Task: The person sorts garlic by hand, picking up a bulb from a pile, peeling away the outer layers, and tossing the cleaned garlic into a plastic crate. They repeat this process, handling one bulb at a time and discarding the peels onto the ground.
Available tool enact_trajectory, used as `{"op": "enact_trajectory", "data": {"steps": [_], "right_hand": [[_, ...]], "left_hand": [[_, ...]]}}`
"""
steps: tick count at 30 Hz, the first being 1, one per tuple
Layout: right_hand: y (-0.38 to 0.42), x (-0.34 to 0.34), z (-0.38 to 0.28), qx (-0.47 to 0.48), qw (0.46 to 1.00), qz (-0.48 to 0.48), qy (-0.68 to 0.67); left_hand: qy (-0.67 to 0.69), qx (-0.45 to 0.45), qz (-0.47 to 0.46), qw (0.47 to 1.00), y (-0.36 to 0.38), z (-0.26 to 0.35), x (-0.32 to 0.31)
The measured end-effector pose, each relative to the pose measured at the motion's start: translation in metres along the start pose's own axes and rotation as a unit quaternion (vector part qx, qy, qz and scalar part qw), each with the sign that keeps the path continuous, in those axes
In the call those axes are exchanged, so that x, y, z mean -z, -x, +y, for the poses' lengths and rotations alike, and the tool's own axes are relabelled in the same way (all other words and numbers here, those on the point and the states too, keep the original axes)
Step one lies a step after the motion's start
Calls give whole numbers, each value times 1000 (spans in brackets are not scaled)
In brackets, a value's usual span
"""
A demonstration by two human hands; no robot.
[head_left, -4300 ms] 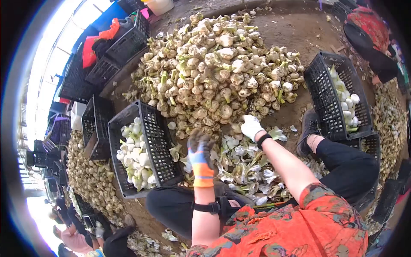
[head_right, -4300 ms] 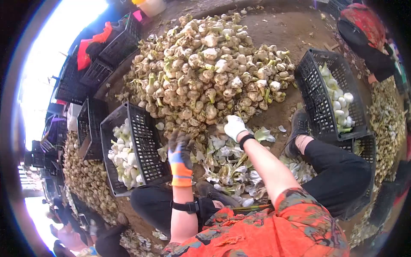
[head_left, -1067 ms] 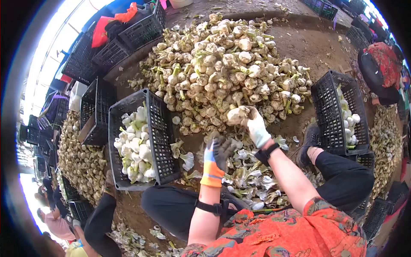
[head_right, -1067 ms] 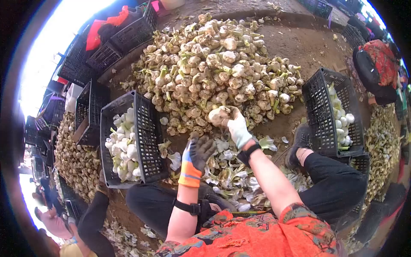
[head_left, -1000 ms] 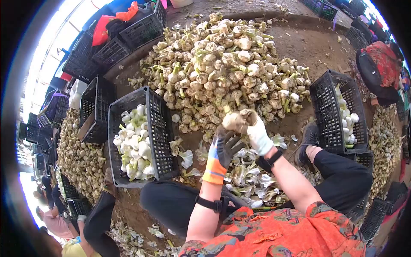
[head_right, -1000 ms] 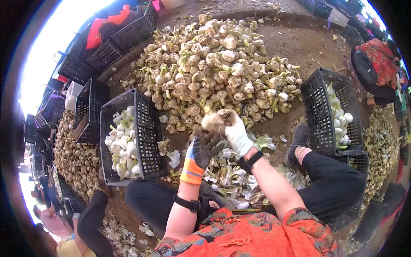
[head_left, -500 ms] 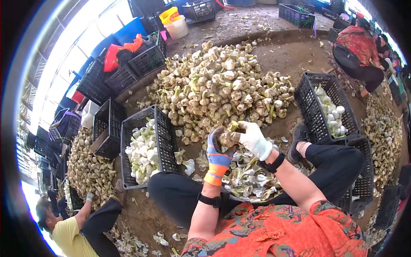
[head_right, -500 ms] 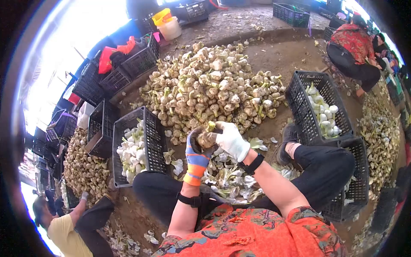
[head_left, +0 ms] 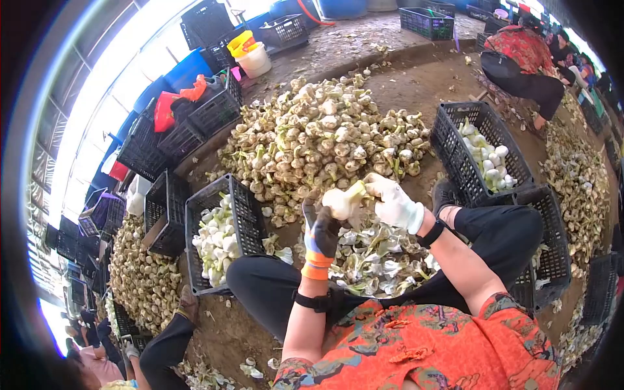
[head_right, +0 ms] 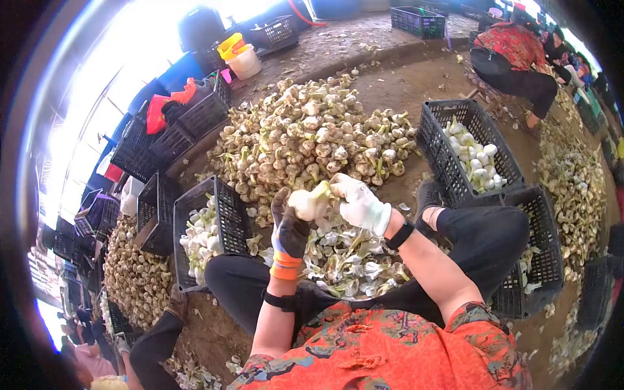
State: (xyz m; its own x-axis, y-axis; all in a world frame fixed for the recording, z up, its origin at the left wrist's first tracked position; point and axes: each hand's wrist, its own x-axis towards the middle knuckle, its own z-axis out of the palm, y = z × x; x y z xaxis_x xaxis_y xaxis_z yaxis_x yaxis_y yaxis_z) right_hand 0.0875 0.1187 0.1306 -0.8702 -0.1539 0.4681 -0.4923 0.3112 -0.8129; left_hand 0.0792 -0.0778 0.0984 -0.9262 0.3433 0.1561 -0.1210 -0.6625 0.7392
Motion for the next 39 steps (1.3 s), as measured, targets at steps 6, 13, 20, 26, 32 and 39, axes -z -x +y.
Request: {"op": "enact_trajectory", "data": {"steps": [6, 13, 20, 26, 32, 39], "right_hand": [[14, -3, -14, -6, 993, 22, 119], [21, -10, 24, -208, 925, 116, -297], [41, 52, 128, -250, 864, 397, -184], [29, 19, 45, -309, 884, -16, -349], [15, -46, 16, -223, 922, 147, -280], [10, -27, 37, -209, 923, 248, -205]], "left_hand": [[-144, -16, 48, 988, -12, -24, -6], [-186, -26, -27, 982, -23, -22, 16], [-167, 136, -128, 968, 4, 38, 1], [-184, 20, -26, 982, -18, -10, 24], [-280, -71, 48, 956, -17, -29, 18], [-233, 53, -44, 970, -18, -14, 12]]}}
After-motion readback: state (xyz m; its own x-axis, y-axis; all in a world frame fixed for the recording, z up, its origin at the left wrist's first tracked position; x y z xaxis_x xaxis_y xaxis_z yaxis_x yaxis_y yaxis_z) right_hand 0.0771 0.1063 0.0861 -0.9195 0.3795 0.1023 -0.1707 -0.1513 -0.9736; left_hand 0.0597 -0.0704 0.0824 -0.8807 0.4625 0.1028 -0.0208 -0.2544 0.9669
